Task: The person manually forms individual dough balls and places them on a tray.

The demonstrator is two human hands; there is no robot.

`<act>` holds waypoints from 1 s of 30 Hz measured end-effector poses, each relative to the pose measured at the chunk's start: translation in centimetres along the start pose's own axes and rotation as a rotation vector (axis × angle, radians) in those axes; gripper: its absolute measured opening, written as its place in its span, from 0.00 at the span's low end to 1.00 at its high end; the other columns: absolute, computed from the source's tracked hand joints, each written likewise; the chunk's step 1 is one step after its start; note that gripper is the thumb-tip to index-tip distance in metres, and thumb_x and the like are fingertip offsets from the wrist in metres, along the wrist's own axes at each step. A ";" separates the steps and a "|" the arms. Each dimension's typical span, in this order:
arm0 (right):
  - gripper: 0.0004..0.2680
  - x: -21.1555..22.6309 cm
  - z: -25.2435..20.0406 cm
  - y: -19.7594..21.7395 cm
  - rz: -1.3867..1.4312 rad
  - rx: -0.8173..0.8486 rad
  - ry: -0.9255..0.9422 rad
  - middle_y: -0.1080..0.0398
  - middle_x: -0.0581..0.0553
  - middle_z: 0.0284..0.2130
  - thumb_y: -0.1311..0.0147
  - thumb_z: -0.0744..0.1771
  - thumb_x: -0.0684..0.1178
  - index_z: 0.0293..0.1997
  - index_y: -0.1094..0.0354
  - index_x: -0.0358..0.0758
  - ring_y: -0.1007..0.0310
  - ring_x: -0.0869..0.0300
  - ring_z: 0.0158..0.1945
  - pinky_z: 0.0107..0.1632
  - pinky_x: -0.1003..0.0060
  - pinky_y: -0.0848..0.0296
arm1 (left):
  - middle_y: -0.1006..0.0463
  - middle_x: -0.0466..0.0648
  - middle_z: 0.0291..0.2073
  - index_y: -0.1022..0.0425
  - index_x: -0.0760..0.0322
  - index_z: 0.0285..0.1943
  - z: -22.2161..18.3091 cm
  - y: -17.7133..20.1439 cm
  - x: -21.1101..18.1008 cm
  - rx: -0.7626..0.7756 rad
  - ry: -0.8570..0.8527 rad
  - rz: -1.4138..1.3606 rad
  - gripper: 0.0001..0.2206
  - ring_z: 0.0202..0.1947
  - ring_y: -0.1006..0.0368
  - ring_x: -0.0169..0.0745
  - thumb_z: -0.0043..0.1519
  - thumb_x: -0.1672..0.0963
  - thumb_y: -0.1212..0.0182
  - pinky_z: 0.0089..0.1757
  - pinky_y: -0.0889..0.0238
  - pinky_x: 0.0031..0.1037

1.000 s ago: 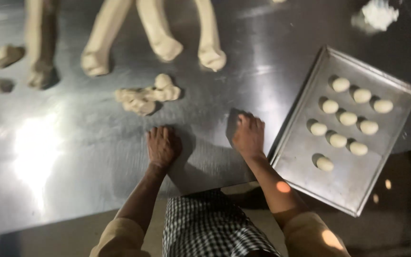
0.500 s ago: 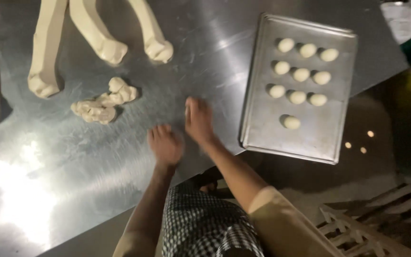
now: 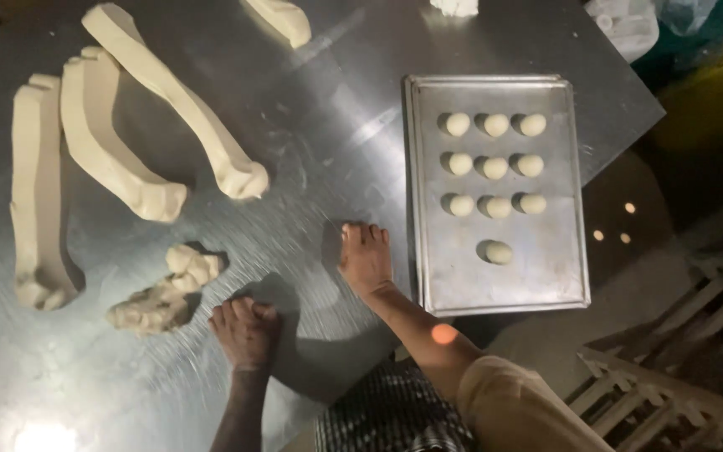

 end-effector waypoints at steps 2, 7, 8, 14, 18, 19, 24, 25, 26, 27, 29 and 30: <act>0.06 0.9 2.3 -0.9 -0.005 0.007 -0.049 0.29 0.38 0.37 0.48 0.67 0.40 0.47 0.37 0.38 0.31 0.45 0.42 0.50 0.47 0.38 | 0.27 0.55 0.36 0.30 0.65 0.38 2.4 0.2 -1.3 -0.069 0.005 0.003 0.10 0.42 0.32 0.60 0.51 0.56 0.40 0.48 0.41 0.50; 0.06 3.9 4.4 -1.6 0.041 -0.154 -0.117 0.28 0.40 0.39 0.45 0.68 0.44 0.46 0.37 0.38 0.31 0.45 0.44 0.51 0.48 0.37 | 0.27 0.53 0.37 0.30 0.62 0.38 5.2 1.1 -5.3 -0.219 -0.059 -0.102 0.06 0.45 0.31 0.58 0.56 0.57 0.40 0.51 0.40 0.48; 0.06 4.1 3.0 -2.0 0.049 -0.156 -0.103 0.28 0.40 0.39 0.45 0.68 0.44 0.46 0.37 0.38 0.31 0.45 0.44 0.51 0.48 0.37 | 0.27 0.53 0.37 0.30 0.62 0.38 4.5 2.1 -6.4 -0.232 -0.050 -0.095 0.06 0.45 0.31 0.58 0.56 0.57 0.40 0.51 0.40 0.48; 0.10 5.5 -7.1 0.8 0.360 -0.049 0.211 0.28 0.38 0.43 0.46 0.66 0.37 0.52 0.37 0.37 0.29 0.43 0.48 0.54 0.47 0.34 | 0.29 0.61 0.39 0.28 0.71 0.45 -6.7 2.4 -6.8 0.004 -0.225 -0.200 0.14 0.41 0.34 0.64 0.54 0.57 0.40 0.44 0.41 0.50; 0.11 2.8 -10.9 3.4 0.202 0.032 0.361 0.30 0.34 0.40 0.45 0.64 0.40 0.50 0.37 0.37 0.30 0.39 0.44 0.51 0.45 0.33 | 0.29 0.62 0.47 0.28 0.70 0.50 -13.7 3.3 0.3 0.084 -0.269 -0.214 0.14 0.49 0.34 0.63 0.55 0.59 0.43 0.50 0.37 0.49; 0.10 1.2 -11.0 3.0 0.114 0.038 0.373 0.30 0.34 0.38 0.46 0.63 0.41 0.48 0.37 0.36 0.30 0.40 0.43 0.50 0.44 0.33 | 0.29 0.63 0.48 0.28 0.70 0.49 -13.9 3.5 2.6 0.110 -0.260 -0.214 0.16 0.49 0.35 0.64 0.51 0.59 0.43 0.49 0.38 0.50; 0.08 -0.7 -6.4 0.1 -0.079 0.091 0.131 0.31 0.34 0.41 0.46 0.67 0.41 0.49 0.37 0.35 0.32 0.43 0.45 0.51 0.46 0.36 | 0.28 0.61 0.42 0.27 0.69 0.44 -4.8 3.3 2.0 0.133 -0.188 -0.068 0.12 0.45 0.34 0.61 0.52 0.59 0.43 0.45 0.39 0.49; 0.08 -0.3 -5.0 0.3 -0.103 0.075 0.080 0.31 0.35 0.43 0.46 0.67 0.41 0.50 0.36 0.35 0.33 0.43 0.45 0.50 0.46 0.37 | 0.27 0.59 0.39 0.27 0.67 0.42 -2.6 3.6 1.1 0.108 -0.138 -0.029 0.09 0.43 0.33 0.60 0.54 0.59 0.43 0.44 0.39 0.49; 0.08 0.0 -3.7 -0.3 -0.113 0.067 0.078 0.31 0.35 0.43 0.46 0.67 0.41 0.50 0.36 0.35 0.33 0.43 0.45 0.50 0.46 0.37 | 0.27 0.59 0.39 0.27 0.67 0.42 -1.0 3.0 0.5 0.103 -0.145 -0.037 0.09 0.43 0.33 0.60 0.54 0.59 0.43 0.44 0.39 0.49; 0.08 0.1 -2.7 -0.7 -0.138 0.029 0.042 0.31 0.36 0.43 0.46 0.66 0.41 0.49 0.35 0.35 0.33 0.44 0.47 0.52 0.46 0.38 | 0.27 0.59 0.38 0.28 0.68 0.41 0.3 2.9 0.2 0.034 -0.110 -0.011 0.07 0.42 0.32 0.60 0.57 0.58 0.43 0.45 0.39 0.49; 0.09 1.0 -0.3 -1.9 -0.166 -0.018 0.019 0.32 0.38 0.43 0.46 0.65 0.42 0.48 0.34 0.35 0.33 0.45 0.48 0.54 0.46 0.39 | 0.27 0.60 0.36 0.29 0.69 0.39 2.6 2.2 -0.8 -0.049 -0.070 0.009 0.06 0.42 0.32 0.60 0.60 0.58 0.43 0.46 0.39 0.49; 0.08 2.1 0.1 -1.7 -0.154 -0.166 0.053 0.31 0.40 0.45 0.46 0.64 0.42 0.46 0.33 0.39 0.32 0.46 0.50 0.56 0.46 0.39 | 0.26 0.59 0.38 0.29 0.69 0.41 3.1 1.7 -0.8 -0.057 0.008 0.050 0.08 0.43 0.31 0.59 0.62 0.56 0.44 0.49 0.38 0.49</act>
Point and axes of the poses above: each hand's wrist, its own z-axis towards the middle knuckle, its own y-axis out of the back of the hand, x = y × z, the point moved 7 cm from there along z, towards the middle knuckle
